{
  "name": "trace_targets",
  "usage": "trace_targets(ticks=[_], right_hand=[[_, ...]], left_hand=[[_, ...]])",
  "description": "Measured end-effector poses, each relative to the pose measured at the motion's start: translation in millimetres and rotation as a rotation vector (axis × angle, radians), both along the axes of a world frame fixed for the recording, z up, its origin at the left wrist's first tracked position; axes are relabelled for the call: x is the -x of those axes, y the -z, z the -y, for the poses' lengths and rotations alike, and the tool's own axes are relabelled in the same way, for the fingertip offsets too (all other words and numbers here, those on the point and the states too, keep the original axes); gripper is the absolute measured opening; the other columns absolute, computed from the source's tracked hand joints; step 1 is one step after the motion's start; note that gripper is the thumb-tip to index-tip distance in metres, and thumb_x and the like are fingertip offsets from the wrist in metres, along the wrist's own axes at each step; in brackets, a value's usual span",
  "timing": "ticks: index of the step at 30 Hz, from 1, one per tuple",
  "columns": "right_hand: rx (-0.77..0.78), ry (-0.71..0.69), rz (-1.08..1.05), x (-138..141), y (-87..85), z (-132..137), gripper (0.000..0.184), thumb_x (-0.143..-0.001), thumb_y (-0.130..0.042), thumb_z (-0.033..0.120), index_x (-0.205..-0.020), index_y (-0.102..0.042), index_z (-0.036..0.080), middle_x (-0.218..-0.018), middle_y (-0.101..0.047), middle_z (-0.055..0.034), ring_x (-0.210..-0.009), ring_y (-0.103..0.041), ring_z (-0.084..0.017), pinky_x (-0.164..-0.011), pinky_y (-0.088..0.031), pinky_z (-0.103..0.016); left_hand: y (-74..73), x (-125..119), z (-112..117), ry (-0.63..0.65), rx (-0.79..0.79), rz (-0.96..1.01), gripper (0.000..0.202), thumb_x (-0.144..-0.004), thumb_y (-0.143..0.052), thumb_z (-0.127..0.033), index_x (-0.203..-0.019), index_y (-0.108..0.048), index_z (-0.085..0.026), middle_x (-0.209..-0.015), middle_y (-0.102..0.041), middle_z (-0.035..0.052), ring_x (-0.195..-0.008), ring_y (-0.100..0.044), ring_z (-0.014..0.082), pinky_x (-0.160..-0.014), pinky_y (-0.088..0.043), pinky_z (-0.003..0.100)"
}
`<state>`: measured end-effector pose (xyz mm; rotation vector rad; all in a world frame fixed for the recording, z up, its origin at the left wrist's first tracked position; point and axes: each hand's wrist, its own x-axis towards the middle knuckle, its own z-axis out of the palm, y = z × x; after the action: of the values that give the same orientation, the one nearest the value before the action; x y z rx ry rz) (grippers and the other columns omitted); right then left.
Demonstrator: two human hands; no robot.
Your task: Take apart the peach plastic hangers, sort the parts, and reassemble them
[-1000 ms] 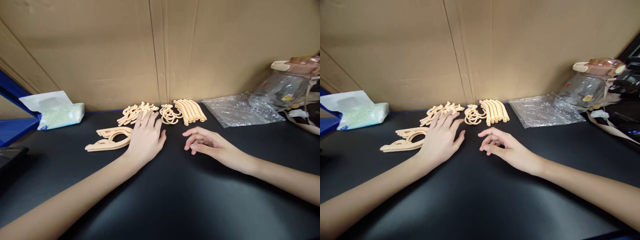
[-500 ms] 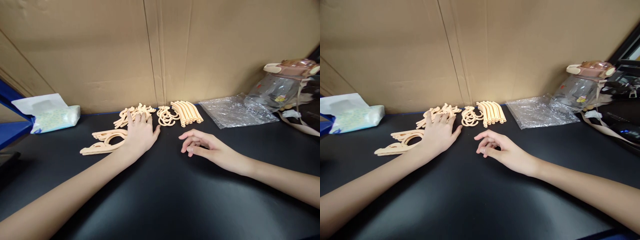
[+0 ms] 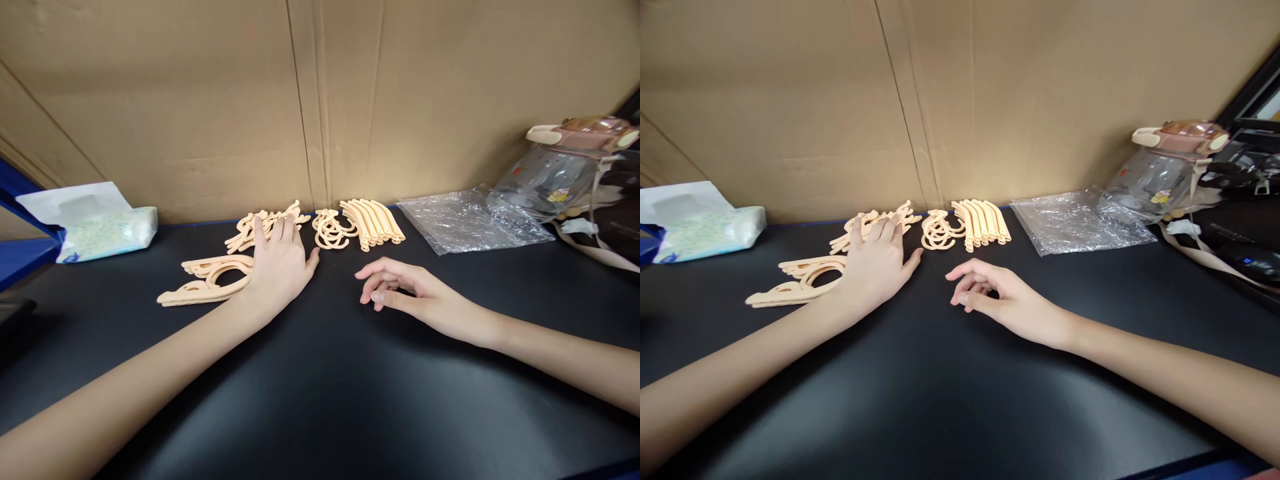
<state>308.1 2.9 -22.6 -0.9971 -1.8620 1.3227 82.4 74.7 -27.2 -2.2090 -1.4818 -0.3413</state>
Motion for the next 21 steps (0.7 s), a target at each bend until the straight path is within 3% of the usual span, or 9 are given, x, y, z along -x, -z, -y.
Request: trace_targets(ticks=[4,7,10,14,17,21], right_hand=[[0.005,0.011,0.005,1,-0.8,1,0.022,-0.094,-0.054,0.028,-0.114,-0.056,0.021,-0.095,-0.066,-0.0032,-0.080,-0.061,-0.014,-0.085,-0.049,-0.034],[0.017,0.047,-0.021,1,0.1,1,0.029,-0.092,-0.056,0.030,-0.120,-0.051,0.022,-0.095,-0.066,-0.0024,-0.079,-0.062,-0.014,-0.085,-0.048,-0.034],[0.023,0.113,-0.083,2,1.8,1,0.040,-0.095,-0.054,0.035,-0.131,-0.042,0.023,-0.099,-0.066,-0.0029,-0.078,-0.062,-0.014,-0.083,-0.048,-0.033],[0.016,0.168,-0.147,3,1.2,1,0.045,-0.099,-0.045,0.044,-0.138,-0.038,0.022,-0.099,-0.066,-0.0042,-0.077,-0.062,-0.015,-0.078,-0.048,-0.033],[0.034,0.131,-0.105,3,-1.5,1,0.039,-0.096,-0.052,0.043,-0.128,-0.051,0.021,-0.090,-0.066,-0.0020,-0.075,-0.060,-0.014,-0.075,-0.047,-0.031],[0.047,0.050,0.021,2,-3.5,3,0.027,-0.091,-0.060,0.043,-0.102,-0.067,0.019,-0.084,-0.065,-0.0014,-0.074,-0.057,-0.013,-0.073,-0.046,-0.029]], left_hand=[[-2.5,2,18,0.057,-0.055,-0.013,0.060,-0.095,-0.036,-0.028,-0.137,-0.044,0.013,-0.150,-0.040,0.0305,-0.139,-0.037,0.0424,-0.116,-0.016,0.064],[-4.8,15,43,0.182,-0.110,-0.014,0.056,-0.097,-0.040,-0.026,-0.141,-0.041,0.007,-0.152,-0.039,0.0263,-0.137,-0.042,0.0390,-0.115,-0.023,0.060],[-8.3,32,65,0.400,-0.116,0.056,0.048,-0.095,-0.049,-0.024,-0.136,-0.049,-0.001,-0.144,-0.053,0.0212,-0.127,-0.054,0.0319,-0.107,-0.041,0.047],[-13.3,40,76,0.725,-0.111,0.121,0.035,-0.090,-0.058,-0.013,-0.124,-0.057,-0.010,-0.128,-0.068,0.0114,-0.118,-0.063,0.0226,-0.097,-0.049,0.034],[-15.5,37,76,0.841,-0.158,0.086,0.026,-0.089,-0.059,-0.010,-0.115,-0.062,-0.012,-0.119,-0.073,0.0072,-0.112,-0.067,0.0203,-0.092,-0.051,0.031],[-15.6,34,75,0.831,-0.194,0.053,0.023,-0.090,-0.058,-0.010,-0.112,-0.064,-0.011,-0.117,-0.074,0.0058,-0.109,-0.068,0.0202,-0.090,-0.052,0.031]])
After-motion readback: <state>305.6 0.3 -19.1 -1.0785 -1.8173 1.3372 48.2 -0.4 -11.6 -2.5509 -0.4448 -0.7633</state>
